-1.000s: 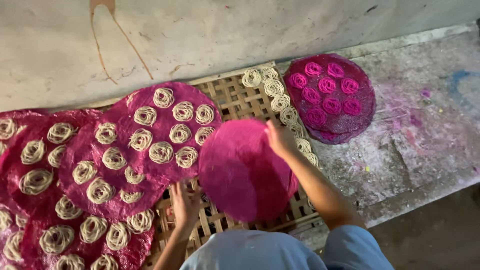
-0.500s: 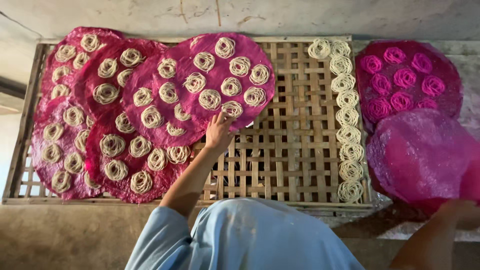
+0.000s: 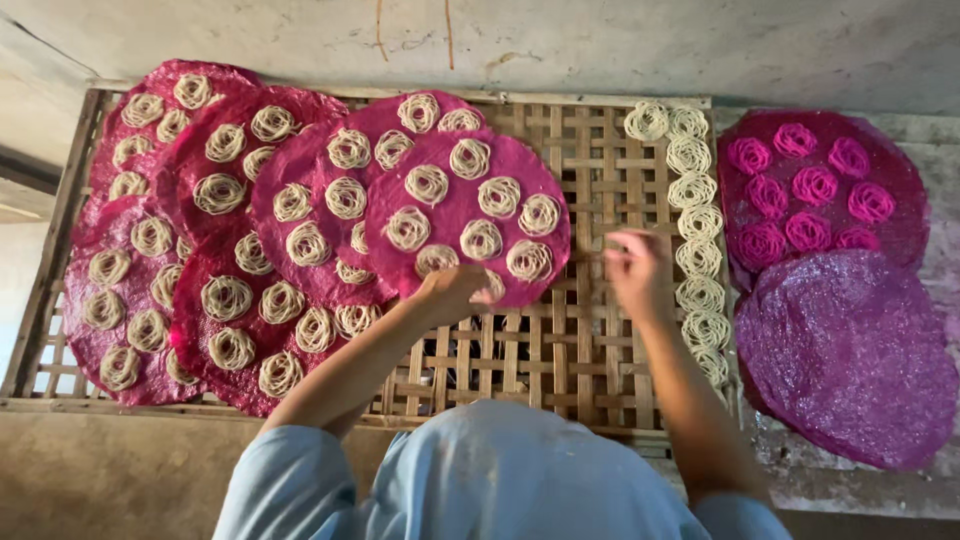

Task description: The person lifts dried noodle nests off round pink plastic sheets and places them one at a time onto a woven bamboo drying tray, filling the tray rows. They occasionally reposition or fold a plastic sheet aside to reach the remaining nests.

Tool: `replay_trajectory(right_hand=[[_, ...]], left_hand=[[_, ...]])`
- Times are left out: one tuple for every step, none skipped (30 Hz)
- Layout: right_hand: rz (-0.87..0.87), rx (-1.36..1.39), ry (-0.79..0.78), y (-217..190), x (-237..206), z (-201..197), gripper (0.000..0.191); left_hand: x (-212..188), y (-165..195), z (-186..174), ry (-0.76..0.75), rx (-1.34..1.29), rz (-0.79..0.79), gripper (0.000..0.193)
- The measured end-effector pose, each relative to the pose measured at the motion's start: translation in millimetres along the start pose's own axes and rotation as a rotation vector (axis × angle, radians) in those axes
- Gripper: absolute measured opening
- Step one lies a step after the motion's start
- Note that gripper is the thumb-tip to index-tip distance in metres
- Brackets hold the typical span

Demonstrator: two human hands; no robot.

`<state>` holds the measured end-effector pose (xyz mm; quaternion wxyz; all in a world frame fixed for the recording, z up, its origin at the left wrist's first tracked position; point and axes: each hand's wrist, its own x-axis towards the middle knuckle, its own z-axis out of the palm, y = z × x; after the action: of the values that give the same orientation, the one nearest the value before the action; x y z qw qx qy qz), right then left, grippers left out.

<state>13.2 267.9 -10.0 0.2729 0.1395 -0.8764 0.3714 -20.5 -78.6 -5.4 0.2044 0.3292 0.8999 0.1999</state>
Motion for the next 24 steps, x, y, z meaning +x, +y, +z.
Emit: replay_trajectory(right_hand=[[0.153, -0.094, -0.131, -5.3, 14.9, 28.7, 0.015], [0.087, -0.119, -0.165, -9.0, 26.8, 49.0, 0.017], [0.018, -0.144, -0.198, -11.5, 37.0, 66.6, 0.021], [-0.029, -0.127, -0.231, -13.2, 43.0, 78.0, 0.027], [-0.077, -0.110, -0.262, -13.7, 49.3, 88.3, 0.034], [-0.102, -0.198, -0.274, -14.2, 54.4, 97.6, 0.034], [-0.126, -0.285, -0.287, -15.7, 59.1, 104.5, 0.034], [-0.151, -0.372, -0.299, -16.7, 64.1, 109.0, 0.035], [-0.136, -0.461, -0.438, -15.7, 66.3, 113.6, 0.028], [-0.121, -0.550, -0.576, -14.9, 68.4, 118.3, 0.020], [-0.105, -0.640, -0.715, -16.0, 70.8, 120.8, 0.013], [-0.206, -0.643, -0.619, -17.4, 73.0, 122.3, 0.017], [-0.302, -0.645, -0.522, -19.1, 75.3, 123.2, 0.023], [-0.393, -0.648, -0.425, -20.7, 77.6, 123.4, 0.030], [-0.292, -0.632, -0.483, -21.3, 80.1, 122.6, 0.024], [-0.192, -0.615, -0.538, -21.2, 82.7, 120.5, 0.018], [-0.093, -0.596, -0.588, -19.4, 86.0, 118.3, 0.013], [0.102, -0.384, -0.572, -15.9, 89.6, 114.5, 0.015], [0.294, -0.164, -0.549, -10.9, 93.1, 110.5, 0.018], [0.480, 0.061, -0.519, -4.9, 96.3, 106.6, 0.022], [0.671, 0.186, -0.453, 3.1, 101.1, 102.4, 0.022], [0.858, 0.314, -0.381, 12.5, 107.2, 98.3, 0.022], [1.044, 0.445, -0.305, 21.5, 111.9, 95.3, 0.023], [1.103, 0.625, -0.268, 31.7, 116.4, 88.9, 0.024]], left_hand=[[4.5, 4.0, -5.0, 0.070, 0.061, 0.067, 0.045], [9.0, 8.2, -9.0, 0.138, 0.119, 0.134, 0.058], [16.1, 10.8, -13.7, 0.074, 0.008, -0.048, 0.052], [25.2, 10.4, -20.7, 0.009, -0.098, -0.229, 0.047], [35.2, 7.2, -28.3, -0.059, -0.200, -0.408, 0.043], [45.8, 2.4, -35.9, 0.021, -0.209, -0.423, 0.042], [55.7, -3.6, -42.3, 0.099, -0.219, -0.439, 0.041], [64.1, -9.2, -46.5, 0.180, -0.228, -0.454, 0.040], [70.5, -16.1, -50.3, 0.296, -0.172, -0.413, 0.038], [76.7, -24.3, -55.6, 0.415, -0.116, -0.367, 0.036], [83.0, -30.8, -59.4, 0.532, -0.061, -0.320, 0.034], [89.6, -34.8, -61.9, 0.526, -0.030, -0.373, 0.036], [96.4, -37.5, -64.3, 0.516, 0.002, -0.422, 0.038], [104.0, -38.8, -67.0, 0.504, 0.034, -0.467, 0.040], [112.2, -39.6, -70.3, 0.502, 0.059, -0.529, 0.042], [119.9, -41.1, -75.2, 0.501, 0.082, -0.591, 0.044], [127.3, -43.3, -81.2, 0.504, 0.107, -0.654, 0.047], [133.3, -45.4, -88.2, 0.516, 0.105, -0.670, 0.047], [137.4, -49.1, -93.3, 0.523, 0.104, -0.689, 0.047], [140.6, -51.8, -96.8, 0.530, 0.102, -0.710, 0.048], [143.7, -55.1, -99.3, 0.527, 0.124, -0.677, 0.046], [144.7, -57.3, -100.5, 0.525, 0.146, -0.647, 0.045], [145.1, -59.1, -99.8, 0.520, 0.168, -0.619, 0.044], [147.2, -60.3, -99.1, 0.496, 0.146, -0.620, 0.043]])
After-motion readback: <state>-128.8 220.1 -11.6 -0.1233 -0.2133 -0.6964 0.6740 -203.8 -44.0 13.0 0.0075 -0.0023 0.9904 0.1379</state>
